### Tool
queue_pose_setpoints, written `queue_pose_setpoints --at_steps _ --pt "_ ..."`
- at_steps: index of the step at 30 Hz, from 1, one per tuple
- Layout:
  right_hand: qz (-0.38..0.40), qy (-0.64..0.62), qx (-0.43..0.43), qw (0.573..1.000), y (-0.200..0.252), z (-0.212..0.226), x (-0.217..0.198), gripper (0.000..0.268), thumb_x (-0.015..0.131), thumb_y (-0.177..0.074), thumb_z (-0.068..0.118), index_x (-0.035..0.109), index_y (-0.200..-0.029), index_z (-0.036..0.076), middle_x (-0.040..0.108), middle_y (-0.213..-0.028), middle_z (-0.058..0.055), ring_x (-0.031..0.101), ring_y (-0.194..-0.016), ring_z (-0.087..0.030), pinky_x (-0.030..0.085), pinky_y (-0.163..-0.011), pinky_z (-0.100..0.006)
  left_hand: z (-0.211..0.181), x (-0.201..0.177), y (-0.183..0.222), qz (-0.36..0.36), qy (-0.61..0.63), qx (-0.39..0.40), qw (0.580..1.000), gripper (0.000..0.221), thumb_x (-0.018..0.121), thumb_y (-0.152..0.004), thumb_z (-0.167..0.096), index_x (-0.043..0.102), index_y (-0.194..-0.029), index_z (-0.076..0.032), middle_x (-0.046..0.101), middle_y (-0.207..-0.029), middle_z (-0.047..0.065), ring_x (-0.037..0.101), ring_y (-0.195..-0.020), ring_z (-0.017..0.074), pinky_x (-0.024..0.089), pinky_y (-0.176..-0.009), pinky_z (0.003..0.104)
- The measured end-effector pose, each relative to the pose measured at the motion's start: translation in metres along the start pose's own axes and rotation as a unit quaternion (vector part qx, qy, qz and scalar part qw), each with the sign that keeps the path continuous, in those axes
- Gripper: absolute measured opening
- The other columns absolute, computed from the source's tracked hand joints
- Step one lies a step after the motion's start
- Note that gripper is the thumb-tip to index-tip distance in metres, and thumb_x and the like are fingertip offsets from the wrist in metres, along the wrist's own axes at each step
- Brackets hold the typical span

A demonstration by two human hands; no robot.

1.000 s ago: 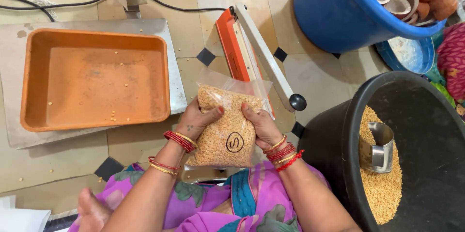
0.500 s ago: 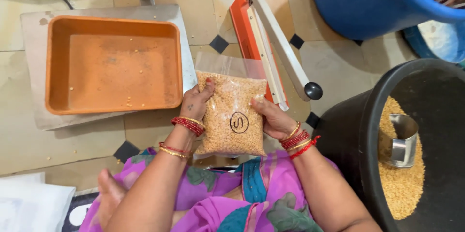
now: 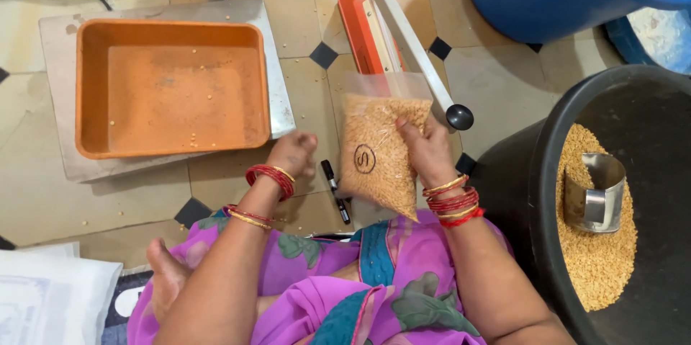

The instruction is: The person fills plastic bags with grains from a large container, weighs them on a scale, seals them using a heat sealer, and marks them with a pen.

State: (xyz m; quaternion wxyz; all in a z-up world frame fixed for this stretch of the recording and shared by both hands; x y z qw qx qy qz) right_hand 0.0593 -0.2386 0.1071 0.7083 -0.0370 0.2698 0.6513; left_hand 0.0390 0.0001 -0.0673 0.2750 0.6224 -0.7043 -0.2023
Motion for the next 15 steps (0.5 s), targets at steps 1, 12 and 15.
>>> queue_pose_setpoints --at_steps 1,12,15 --pt "0.003 0.004 0.001 1.0 0.0 0.007 0.007 0.041 0.067 -0.099 0.028 0.064 -0.132 0.004 0.076 -0.111 -0.011 0.075 -0.096 -0.018 0.06 -0.084 -0.035 0.007 0.005 0.001 -0.001 0.004 -0.002 1.0 0.038 0.059 -0.101 -0.03 0.062 -0.123 0.001 0.066 -0.117 0.024 0.072 -0.093 0.041 0.056 -0.084 0.055" --pt "0.013 0.206 -0.083 0.975 -0.045 -0.02 0.031 0.049 0.06 -0.097 0.033 0.06 -0.138 0.008 0.079 -0.094 -0.011 0.075 -0.087 -0.024 0.059 -0.077 -0.038 0.045 0.031 -0.011 -0.076 -0.4 -0.035 0.913 0.045 0.059 -0.094 -0.013 0.046 -0.133 0.005 0.066 -0.118 0.034 0.064 -0.115 0.0474 0.051 -0.101 0.049" --pt "0.039 0.354 -0.106 0.928 -0.047 -0.034 0.04 0.044 0.06 -0.099 0.035 0.064 -0.138 0.014 0.079 -0.108 -0.014 0.073 -0.103 -0.032 0.055 -0.094 -0.045 0.055 0.025 -0.025 -0.062 -0.406 -0.027 0.911 0.042 0.055 -0.094 -0.008 0.046 -0.135 0.001 0.065 -0.118 0.033 0.064 -0.114 0.0478 0.052 -0.099 0.051"
Point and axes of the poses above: each hand's wrist, its own y-axis away from the middle knuckle, its own x-axis out of the palm, z = x × y, the point moved 9 cm from there along -y, towards the middle knuckle
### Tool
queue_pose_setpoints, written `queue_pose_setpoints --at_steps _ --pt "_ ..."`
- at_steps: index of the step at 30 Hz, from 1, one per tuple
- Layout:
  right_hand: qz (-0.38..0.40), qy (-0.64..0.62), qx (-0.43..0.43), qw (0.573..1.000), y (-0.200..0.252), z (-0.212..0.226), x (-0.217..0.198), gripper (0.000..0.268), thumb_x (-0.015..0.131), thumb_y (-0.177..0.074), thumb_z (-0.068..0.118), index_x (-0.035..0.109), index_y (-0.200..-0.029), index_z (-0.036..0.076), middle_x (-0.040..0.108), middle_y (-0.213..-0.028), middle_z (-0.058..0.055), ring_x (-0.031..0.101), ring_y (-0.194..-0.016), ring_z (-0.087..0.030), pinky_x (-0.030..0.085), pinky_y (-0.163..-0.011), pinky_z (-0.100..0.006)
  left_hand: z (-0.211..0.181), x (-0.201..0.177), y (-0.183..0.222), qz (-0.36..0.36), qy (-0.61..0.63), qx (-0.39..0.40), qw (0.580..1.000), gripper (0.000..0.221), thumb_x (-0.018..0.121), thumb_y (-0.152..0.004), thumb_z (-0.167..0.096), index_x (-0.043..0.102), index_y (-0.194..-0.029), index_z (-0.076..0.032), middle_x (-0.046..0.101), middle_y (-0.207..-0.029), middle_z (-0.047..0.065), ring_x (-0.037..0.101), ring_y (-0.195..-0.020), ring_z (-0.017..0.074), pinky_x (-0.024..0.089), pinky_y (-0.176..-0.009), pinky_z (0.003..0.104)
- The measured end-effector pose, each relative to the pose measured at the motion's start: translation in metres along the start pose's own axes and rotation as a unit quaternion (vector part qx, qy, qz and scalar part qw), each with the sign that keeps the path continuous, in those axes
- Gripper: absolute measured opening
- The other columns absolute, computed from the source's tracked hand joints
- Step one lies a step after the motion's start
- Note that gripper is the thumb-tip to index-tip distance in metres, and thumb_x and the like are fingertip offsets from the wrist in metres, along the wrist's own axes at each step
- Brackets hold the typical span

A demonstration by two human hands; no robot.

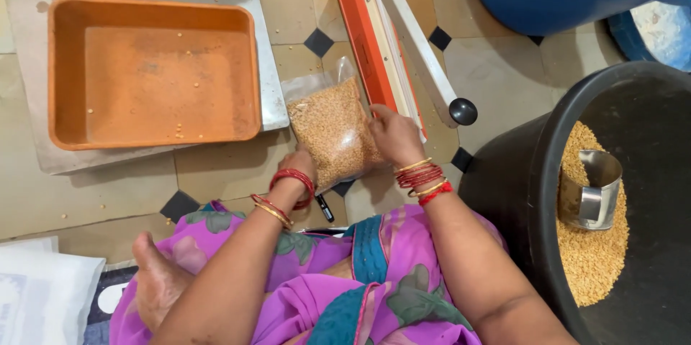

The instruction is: The person fills plastic bags with grains from a large container, weighs them on a scale, seals them using a heat sealer, and marks them with a pen.

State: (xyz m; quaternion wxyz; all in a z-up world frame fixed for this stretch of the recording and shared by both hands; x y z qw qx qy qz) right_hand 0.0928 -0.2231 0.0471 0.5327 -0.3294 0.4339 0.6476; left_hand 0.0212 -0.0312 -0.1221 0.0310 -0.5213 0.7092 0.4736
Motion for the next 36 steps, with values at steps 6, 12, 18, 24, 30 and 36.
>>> queue_pose_setpoints --at_steps 6,12,18,24,30,36 --pt "0.134 0.191 -0.151 0.961 0.016 0.027 0.09 0.09 0.061 -0.091 0.06 0.021 -0.161 0.02 0.009 -0.164 -0.022 0.012 -0.149 -0.05 0.02 -0.117 -0.063 0.0 -0.028 0.018 -0.009 -0.022 -0.007 1.0 0.054 0.068 -0.091 -0.018 0.045 -0.137 -0.002 0.069 -0.114 0.032 0.065 -0.113 0.047 0.052 -0.1 0.05" --pt "0.23 0.21 -0.066 0.948 0.014 0.013 0.105 0.115 0.051 -0.077 0.088 0.004 -0.165 0.031 -0.019 -0.171 -0.011 -0.016 -0.155 -0.044 0.002 -0.12 -0.068 0.001 -0.005 0.024 -0.035 0.018 -0.035 0.999 0.06 0.075 -0.084 -0.014 0.044 -0.134 -0.002 0.066 -0.114 0.033 0.064 -0.112 0.0488 0.053 -0.098 0.05" --pt "0.199 0.162 -0.056 0.965 0.009 0.005 0.1 0.117 0.051 -0.077 0.088 0.0 -0.165 0.028 -0.016 -0.17 -0.013 -0.012 -0.154 -0.045 0.005 -0.121 -0.062 -0.011 -0.041 0.058 -0.022 0.024 -0.074 0.997 0.084 0.083 -0.077 -0.016 0.035 -0.144 -0.003 0.064 -0.116 0.031 0.063 -0.115 0.0459 0.052 -0.1 0.048" --pt "0.153 0.104 -0.064 0.981 0.009 -0.01 0.083 0.099 0.069 -0.084 0.063 0.021 -0.162 0.024 0.01 -0.168 -0.02 0.011 -0.153 -0.048 0.018 -0.123 -0.052 0.048 -0.017 -0.007 -0.043 -0.002 -0.061 0.997 0.07 0.072 -0.084 -0.012 0.04 -0.144 0.003 0.065 -0.12 0.03 0.064 -0.118 0.0441 0.053 -0.101 0.047" --pt "0.076 0.08 -0.131 0.985 0.004 -0.008 0.072 0.078 0.08 -0.082 0.039 0.048 -0.15 0.018 0.036 -0.157 -0.026 0.034 -0.144 -0.048 0.03 -0.12 -0.051 0.027 -0.019 0.013 -0.041 -0.005 -0.047 0.998 0.061 0.065 -0.089 -0.008 0.041 -0.145 -0.003 0.062 -0.122 0.034 0.062 -0.118 0.047 0.053 -0.098 0.049" --pt "0.027 0.062 -0.147 0.987 0.002 0.018 0.032 0.061 0.077 -0.088 0.024 0.055 -0.145 0.016 0.056 -0.142 -0.021 0.051 -0.133 -0.039 0.042 -0.113 -0.046 0.019 -0.031 0.009 -0.062 0.027 -0.053 0.996 0.069 0.07 -0.085 -0.004 0.037 -0.146 -0.002 0.066 -0.111 0.033 0.064 -0.112 0.0468 0.054 -0.096 0.048"
Point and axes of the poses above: each hand's wrist, its own y-axis away from the middle knuckle, its own x-axis out of the palm, z = x × y, the point moved 9 cm from there along -y, towards the middle knuckle
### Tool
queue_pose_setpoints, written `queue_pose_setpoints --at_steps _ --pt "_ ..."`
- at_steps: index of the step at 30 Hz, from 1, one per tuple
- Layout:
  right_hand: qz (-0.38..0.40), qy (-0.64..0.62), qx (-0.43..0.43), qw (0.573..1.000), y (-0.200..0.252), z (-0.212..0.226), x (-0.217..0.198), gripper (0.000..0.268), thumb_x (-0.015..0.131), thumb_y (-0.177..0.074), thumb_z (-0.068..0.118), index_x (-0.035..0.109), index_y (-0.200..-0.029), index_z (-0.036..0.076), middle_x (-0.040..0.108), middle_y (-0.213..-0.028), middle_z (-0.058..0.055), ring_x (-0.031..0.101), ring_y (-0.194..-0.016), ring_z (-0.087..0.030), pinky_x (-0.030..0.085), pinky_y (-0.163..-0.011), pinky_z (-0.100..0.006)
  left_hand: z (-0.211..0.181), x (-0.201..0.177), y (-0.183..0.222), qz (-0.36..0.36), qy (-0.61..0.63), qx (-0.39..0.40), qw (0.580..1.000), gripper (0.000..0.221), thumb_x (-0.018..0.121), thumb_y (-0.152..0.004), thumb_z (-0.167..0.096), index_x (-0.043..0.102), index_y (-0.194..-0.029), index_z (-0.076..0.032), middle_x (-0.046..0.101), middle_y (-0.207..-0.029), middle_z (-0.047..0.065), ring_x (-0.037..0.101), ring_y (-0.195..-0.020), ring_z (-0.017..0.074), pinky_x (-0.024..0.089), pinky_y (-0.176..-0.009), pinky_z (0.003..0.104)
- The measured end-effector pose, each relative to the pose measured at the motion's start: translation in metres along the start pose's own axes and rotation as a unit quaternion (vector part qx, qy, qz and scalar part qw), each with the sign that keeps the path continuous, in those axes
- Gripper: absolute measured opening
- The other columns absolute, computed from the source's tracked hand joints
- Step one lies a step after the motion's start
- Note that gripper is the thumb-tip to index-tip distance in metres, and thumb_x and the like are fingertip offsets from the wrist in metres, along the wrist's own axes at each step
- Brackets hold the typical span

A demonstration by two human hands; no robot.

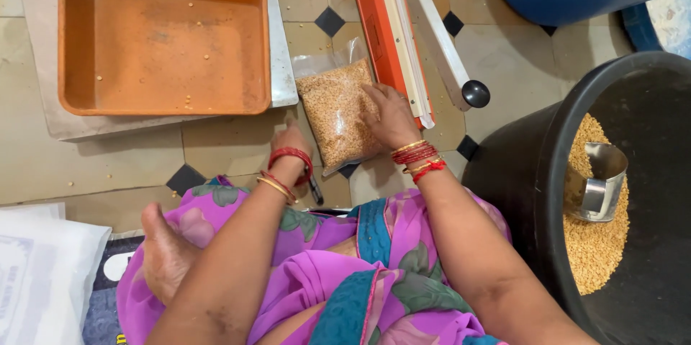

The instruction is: The person fills plastic bags with grains from a large container, weighs them on a scale, seals them using a heat sealer, and marks them with a pen.

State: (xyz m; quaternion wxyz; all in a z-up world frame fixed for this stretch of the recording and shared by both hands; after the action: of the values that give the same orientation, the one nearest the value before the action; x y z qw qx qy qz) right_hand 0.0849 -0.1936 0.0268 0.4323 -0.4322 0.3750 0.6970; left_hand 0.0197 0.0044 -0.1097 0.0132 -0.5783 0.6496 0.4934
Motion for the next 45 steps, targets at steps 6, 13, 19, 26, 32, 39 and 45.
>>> queue_pose_setpoints --at_steps 6,13,19,26,32,39,45 --pt "0.185 -0.146 -0.016 0.972 0.017 0.039 0.002 0.056 0.069 -0.09 0.015 0.058 -0.144 0.019 0.077 -0.104 -0.01 0.075 -0.096 -0.022 0.058 -0.09 -0.034 -0.033 -0.023 0.005 0.164 0.536 0.014 0.828 0.028 0.074 -0.079 -0.001 0.058 -0.102 -0.001 0.074 -0.093 0.016 0.077 -0.078 0.026 0.066 -0.07 0.038" --pt "0.084 -0.371 -0.092 0.92 0.014 0.078 -0.028 0.045 0.07 -0.096 0.021 0.062 -0.137 0.004 0.069 -0.098 -0.004 0.063 -0.086 -0.014 0.054 -0.077 -0.031 -0.073 -0.021 0.019 0.243 0.63 0.061 0.735 0.012 0.07 -0.094 -0.009 0.062 -0.1 -0.002 0.07 -0.079 0.009 0.068 -0.062 0.0149 0.057 -0.056 0.025" --pt "-0.026 -0.547 0.058 0.835 0.002 0.021 -0.017 0.038 0.058 -0.105 0.028 0.074 -0.116 -0.005 0.07 -0.083 -0.005 0.062 -0.071 -0.01 0.052 -0.066 -0.025 -0.066 -0.027 -0.006 0.169 0.663 0.068 0.726 0.014 0.069 -0.094 -0.014 0.063 -0.097 -0.002 0.066 -0.071 0.007 0.062 -0.055 0.0142 0.048 -0.047 0.026" --pt "-0.079 -0.391 0.11 0.91 -0.006 0.006 -0.003 0.022 0.07 -0.091 0.017 0.076 -0.101 -0.002 0.073 -0.078 -0.005 0.067 -0.067 -0.008 0.056 -0.062 -0.024 -0.075 -0.054 0.002 0.14 0.67 0.095 0.723 0.029 0.071 -0.096 -0.026 0.058 -0.099 -0.001 0.065 -0.073 0.008 0.064 -0.056 0.0152 0.051 -0.048 0.026" --pt "-0.075 -0.249 0.105 0.96 -0.01 0.011 0.003 0.018 0.074 -0.088 0.017 0.078 -0.097 0.002 0.073 -0.073 -0.003 0.066 -0.065 -0.006 0.055 -0.061 -0.024 -0.076 -0.048 0.001 0.154 0.669 0.101 0.72 0.029 0.071 -0.095 -0.027 0.058 -0.099 -0.001 0.065 -0.073 0.008 0.065 -0.055 0.0156 0.052 -0.048 0.027" --pt "-0.042 -0.252 0.12 0.959 -0.01 0.002 0.011 0.016 0.075 -0.086 0.017 0.079 -0.094 0.004 0.073 -0.073 -0.004 0.064 -0.065 -0.007 0.054 -0.061 -0.026 -0.074 -0.053 0.001 0.148 0.668 0.091 0.723 0.027 0.071 -0.096 -0.026 0.058 -0.098 -0.002 0.065 -0.074 0.008 0.066 -0.056 0.0163 0.053 -0.048 0.027" --pt "-0.033 -0.246 0.132 0.96 -0.006 -0.009 0.011 0.016 0.073 -0.086 0.018 0.078 -0.092 0.003 0.074 -0.075 -0.003 0.066 -0.065 -0.007 0.055 -0.061 -0.025 -0.072 -0.053 -0.003 0.141 0.666 0.088 0.727 0.027 0.07 -0.096 -0.026 0.058 -0.098 -0.002 0.065 -0.074 0.008 0.066 -0.057 0.0163 0.053 -0.049 0.027"
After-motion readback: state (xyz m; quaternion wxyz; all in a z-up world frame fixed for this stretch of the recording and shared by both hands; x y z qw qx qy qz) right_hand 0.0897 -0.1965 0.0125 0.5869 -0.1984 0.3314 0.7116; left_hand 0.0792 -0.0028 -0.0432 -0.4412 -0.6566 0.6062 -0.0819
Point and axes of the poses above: each hand's wrist, its own y-axis away from the middle knuckle, its own x-axis out of the palm, z = x × y, the point moved 9 cm from there along -y, towards the middle knuckle
